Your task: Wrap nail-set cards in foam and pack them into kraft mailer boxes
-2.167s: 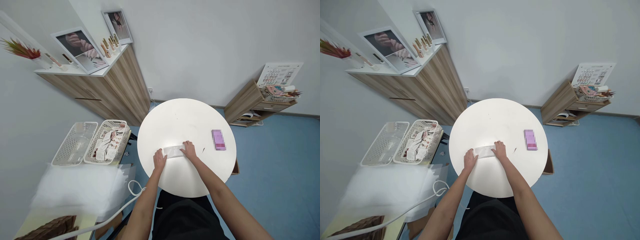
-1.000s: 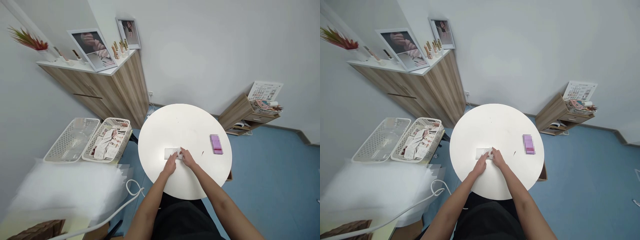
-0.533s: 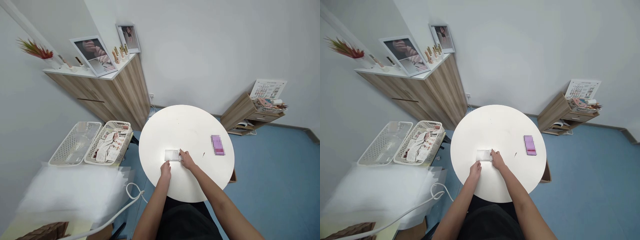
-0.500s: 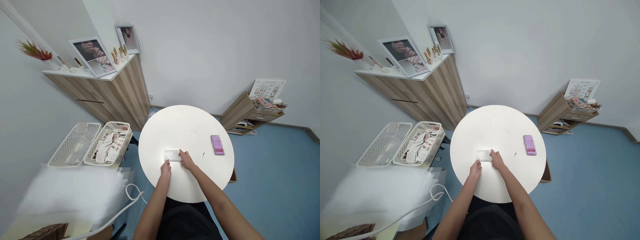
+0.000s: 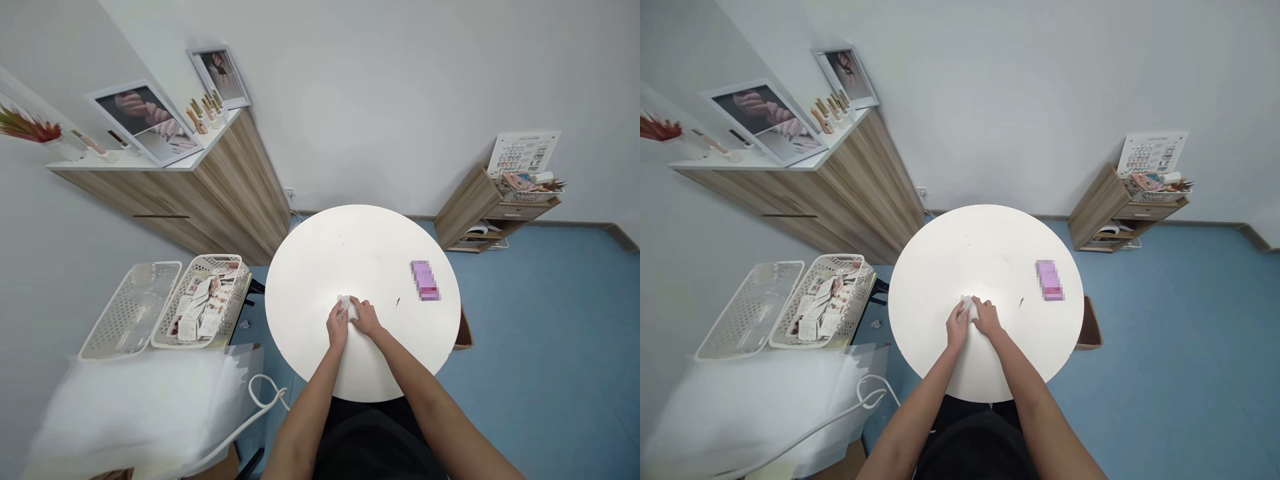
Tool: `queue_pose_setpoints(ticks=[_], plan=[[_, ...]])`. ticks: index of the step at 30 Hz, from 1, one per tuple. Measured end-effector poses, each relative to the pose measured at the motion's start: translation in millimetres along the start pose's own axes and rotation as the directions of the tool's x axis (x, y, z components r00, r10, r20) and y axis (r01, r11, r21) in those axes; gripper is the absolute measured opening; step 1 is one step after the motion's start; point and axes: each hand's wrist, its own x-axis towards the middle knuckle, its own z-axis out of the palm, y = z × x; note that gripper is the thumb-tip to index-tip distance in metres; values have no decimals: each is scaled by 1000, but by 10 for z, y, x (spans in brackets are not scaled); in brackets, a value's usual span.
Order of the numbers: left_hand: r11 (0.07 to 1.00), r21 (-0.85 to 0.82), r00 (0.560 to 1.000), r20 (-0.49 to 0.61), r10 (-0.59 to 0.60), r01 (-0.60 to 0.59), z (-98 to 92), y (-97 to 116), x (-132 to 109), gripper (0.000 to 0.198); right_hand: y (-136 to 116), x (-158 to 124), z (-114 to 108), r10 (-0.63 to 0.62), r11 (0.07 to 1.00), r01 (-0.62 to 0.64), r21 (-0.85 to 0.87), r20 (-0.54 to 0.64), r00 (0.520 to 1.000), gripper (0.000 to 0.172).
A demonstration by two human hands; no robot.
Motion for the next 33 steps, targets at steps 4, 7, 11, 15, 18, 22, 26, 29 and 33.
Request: queue_pose_setpoints(ticks=[4,7,11,15,18,22,26,29,33], plan=[[971,183,988,65,142,-152,51,-35,-61,39,6,32,-16,-18,1000,18,24,-20,1000,89],[914,286,953,182,242,-287,-12,-54,-64,36,12,52,-19,-42,999,42,25,-33,999,89],[739,384,802,486,347,-553,-237,-35,4,39,41,29,-32,-92,995,93,41,-41,995,86],[615,429,697,654,294,-662,-411,10,170,45,108,-50,-46,-242,970,242,30,-24,970,81],[616,420,679,684,267,-666,-427,54,305,39,155,-85,-53,-295,955,295,30,-19,955,78],[675,395,670,714,201,-624,-419,157,434,42,207,-30,-76,-316,945,316,84,-15,949,72],[794,333,724,664,185,-508,-417,335,586,51,293,172,-159,-267,935,270,230,-44,963,56],[900,219,800,567,196,-376,-366,488,779,43,352,399,-267,-193,947,198,252,-48,980,35],[934,265,868,489,85,-241,-220,620,1008,40,355,711,-383,-119,975,127,183,-55,991,13]])
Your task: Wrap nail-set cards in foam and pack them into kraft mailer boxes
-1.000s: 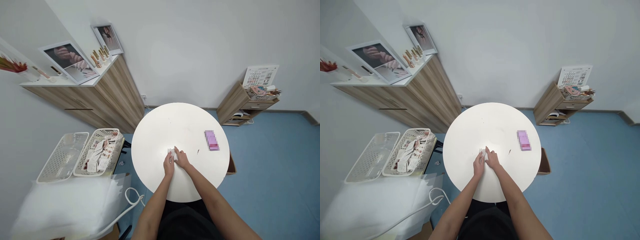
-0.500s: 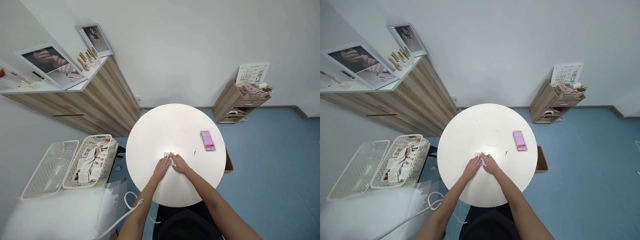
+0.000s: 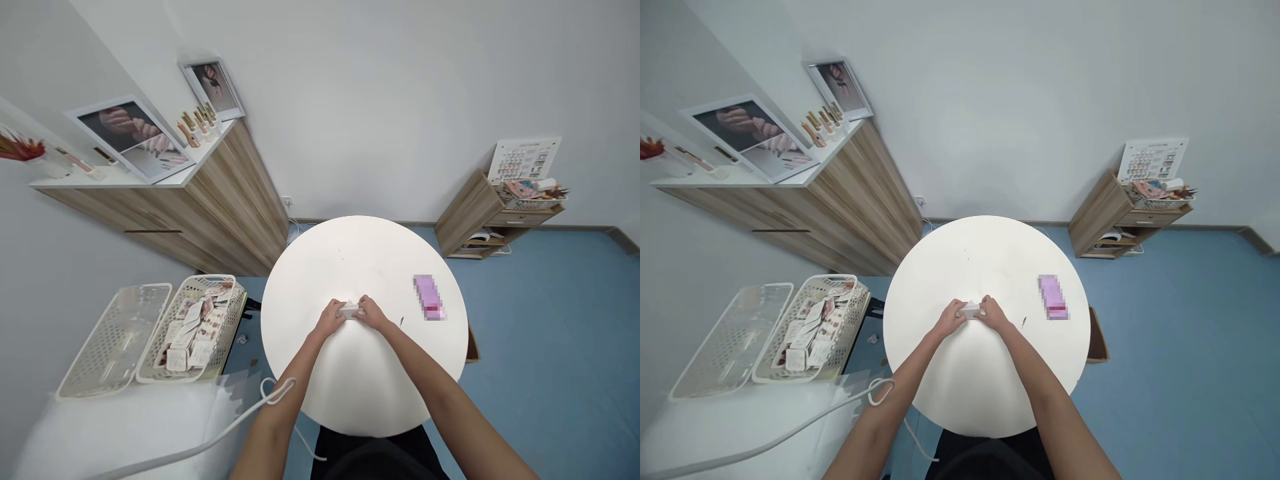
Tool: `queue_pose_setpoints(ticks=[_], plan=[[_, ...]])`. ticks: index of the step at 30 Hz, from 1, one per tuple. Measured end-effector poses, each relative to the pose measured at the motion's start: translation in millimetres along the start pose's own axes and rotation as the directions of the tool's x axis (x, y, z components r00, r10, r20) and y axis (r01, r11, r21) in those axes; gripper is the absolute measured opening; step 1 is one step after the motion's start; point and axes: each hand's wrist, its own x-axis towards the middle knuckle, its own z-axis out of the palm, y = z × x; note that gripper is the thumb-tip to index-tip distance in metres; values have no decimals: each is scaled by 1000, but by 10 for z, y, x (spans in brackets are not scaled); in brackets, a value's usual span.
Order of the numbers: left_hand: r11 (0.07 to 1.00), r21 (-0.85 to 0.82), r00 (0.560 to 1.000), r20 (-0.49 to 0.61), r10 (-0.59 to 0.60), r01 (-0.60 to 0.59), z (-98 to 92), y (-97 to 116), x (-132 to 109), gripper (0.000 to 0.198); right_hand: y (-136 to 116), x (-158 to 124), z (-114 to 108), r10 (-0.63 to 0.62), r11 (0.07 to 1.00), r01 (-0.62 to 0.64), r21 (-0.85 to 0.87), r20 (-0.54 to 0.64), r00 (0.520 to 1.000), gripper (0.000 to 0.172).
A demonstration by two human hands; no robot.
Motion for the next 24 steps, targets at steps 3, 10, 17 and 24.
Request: queue_pose_setpoints(ticks=[3,10,17,24], plan=[[996,85,992,-124,-7,17,116,11,63,50,-6,190,-10,122,992,-122,-19,-1,992,15],[930,359,983,-131,126,-72,487,-139,-252,64,20,351,38,254,964,-258,64,68,965,45],[889,453,982,-132,137,-63,617,-223,-400,67,70,226,151,307,945,-276,176,-180,935,36],[956,292,948,-300,103,-11,600,-17,-352,57,100,182,59,-55,996,33,-82,-288,956,27]])
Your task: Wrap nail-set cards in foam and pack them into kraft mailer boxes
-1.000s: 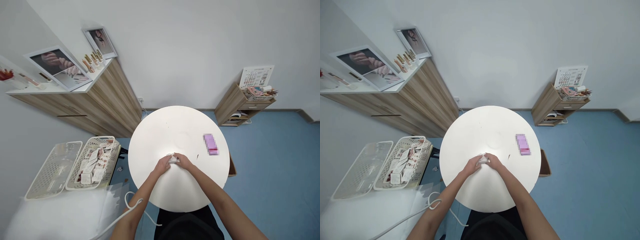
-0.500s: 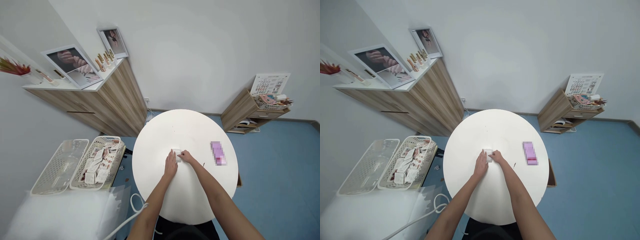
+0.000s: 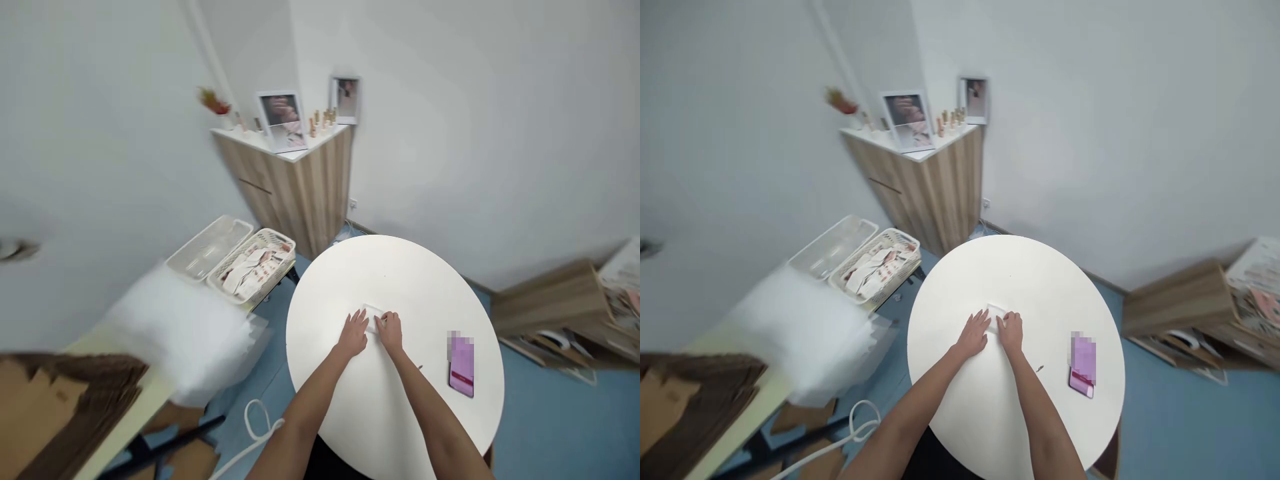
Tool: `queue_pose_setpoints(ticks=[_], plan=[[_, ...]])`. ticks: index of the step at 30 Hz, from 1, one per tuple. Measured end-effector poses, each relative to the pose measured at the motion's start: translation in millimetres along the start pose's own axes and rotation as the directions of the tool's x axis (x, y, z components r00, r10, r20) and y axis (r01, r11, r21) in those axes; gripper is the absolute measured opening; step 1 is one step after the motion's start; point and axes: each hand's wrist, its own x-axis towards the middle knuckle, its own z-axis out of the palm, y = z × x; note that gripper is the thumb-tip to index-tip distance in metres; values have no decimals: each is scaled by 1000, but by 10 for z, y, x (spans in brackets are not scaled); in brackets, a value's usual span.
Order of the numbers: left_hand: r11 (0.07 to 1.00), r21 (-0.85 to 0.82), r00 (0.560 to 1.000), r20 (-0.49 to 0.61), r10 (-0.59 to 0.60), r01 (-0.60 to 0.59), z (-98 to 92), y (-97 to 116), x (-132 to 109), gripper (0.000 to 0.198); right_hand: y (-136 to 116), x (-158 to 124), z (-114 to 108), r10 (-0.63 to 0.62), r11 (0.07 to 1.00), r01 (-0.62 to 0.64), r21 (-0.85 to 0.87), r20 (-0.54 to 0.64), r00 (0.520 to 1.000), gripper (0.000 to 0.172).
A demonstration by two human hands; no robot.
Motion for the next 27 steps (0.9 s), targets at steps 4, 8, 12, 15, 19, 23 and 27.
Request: queue_pose_setpoints(ticks=[4,8,12,15,19,23,27], plan=[[995,-98,969,-241,-57,34,-235,-40,-425,48,-187,92,-106,-165,980,171,-106,59,984,21],[935,-287,828,-458,-324,207,-613,-316,-1200,33,-601,76,4,-285,950,300,-93,143,948,23],[873,-377,595,-640,-487,309,-1143,-688,-2136,28,-1252,-128,417,-408,910,414,25,243,880,28],[837,-398,423,-729,-537,376,-1575,-919,-2939,24,-1901,-448,880,-509,856,508,93,322,798,31],[744,-266,263,-820,-509,613,-2107,-1168,-4021,33,-2896,-1126,1549,-691,709,683,177,369,621,33],[509,-1,277,-839,-469,861,-2582,-1414,-4866,54,-3837,-1952,2075,-830,524,803,283,378,409,34],[388,169,357,-799,-484,906,-2950,-1663,-5334,59,-4568,-2663,2414,-892,345,883,317,402,204,41]])
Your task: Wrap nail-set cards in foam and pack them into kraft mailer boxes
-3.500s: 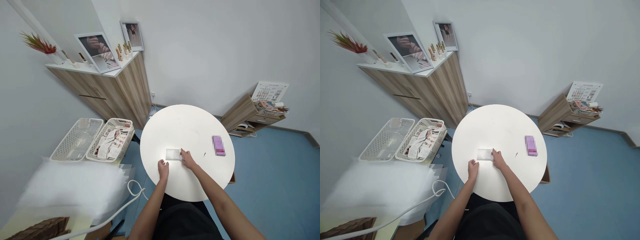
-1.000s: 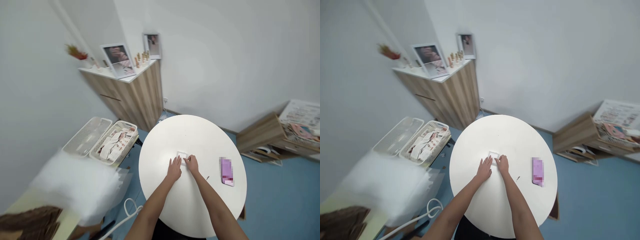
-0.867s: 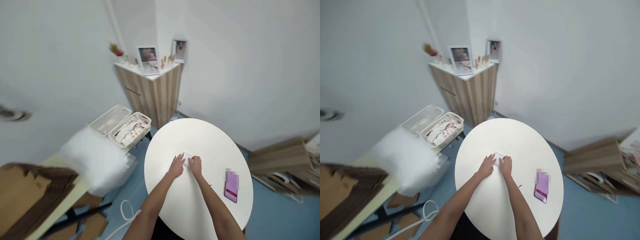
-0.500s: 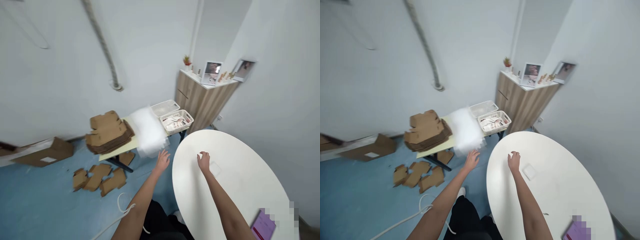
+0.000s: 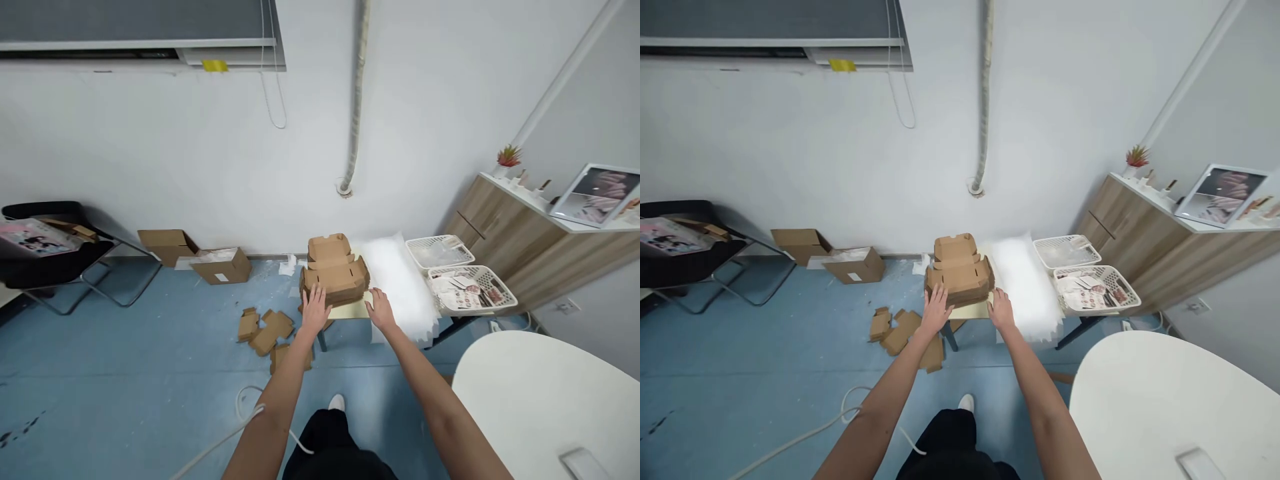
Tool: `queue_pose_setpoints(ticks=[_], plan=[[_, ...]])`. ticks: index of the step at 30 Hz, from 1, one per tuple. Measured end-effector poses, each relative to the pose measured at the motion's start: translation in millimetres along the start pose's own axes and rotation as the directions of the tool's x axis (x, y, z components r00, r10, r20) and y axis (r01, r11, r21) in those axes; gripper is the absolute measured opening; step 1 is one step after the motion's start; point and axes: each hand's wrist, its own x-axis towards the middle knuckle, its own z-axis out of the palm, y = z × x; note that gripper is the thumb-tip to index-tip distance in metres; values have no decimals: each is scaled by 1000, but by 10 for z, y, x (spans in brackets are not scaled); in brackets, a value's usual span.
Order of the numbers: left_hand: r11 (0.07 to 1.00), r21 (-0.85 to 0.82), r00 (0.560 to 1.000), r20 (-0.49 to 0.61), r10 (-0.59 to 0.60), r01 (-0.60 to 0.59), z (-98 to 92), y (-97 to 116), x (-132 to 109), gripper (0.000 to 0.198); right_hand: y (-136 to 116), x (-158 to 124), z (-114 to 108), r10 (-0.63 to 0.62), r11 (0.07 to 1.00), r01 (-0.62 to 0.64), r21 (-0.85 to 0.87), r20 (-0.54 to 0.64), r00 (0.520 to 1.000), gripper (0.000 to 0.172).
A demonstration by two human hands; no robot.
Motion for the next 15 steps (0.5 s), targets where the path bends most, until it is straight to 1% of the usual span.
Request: queue_pose_setpoints(ticks=[3,6,8,11,13,15], plan=[[996,29,996,44,81,-82,-9,-229,173,55,-403,319,195,-106,993,111,-50,99,989,45],[991,17,987,90,131,-133,0,-350,317,45,-621,516,314,-166,980,185,-76,210,963,48],[992,-5,986,111,123,-124,-3,-401,399,36,-665,605,348,-175,975,205,-82,284,943,48],[995,-47,985,142,97,-91,-29,-468,512,24,-621,728,337,-134,980,181,-87,387,912,42],[995,-60,979,179,92,-83,-56,-512,580,22,-557,821,304,-121,982,173,-80,436,892,36],[995,-61,973,215,85,-74,-88,-552,636,23,-492,924,264,-140,981,186,-54,469,872,30]])
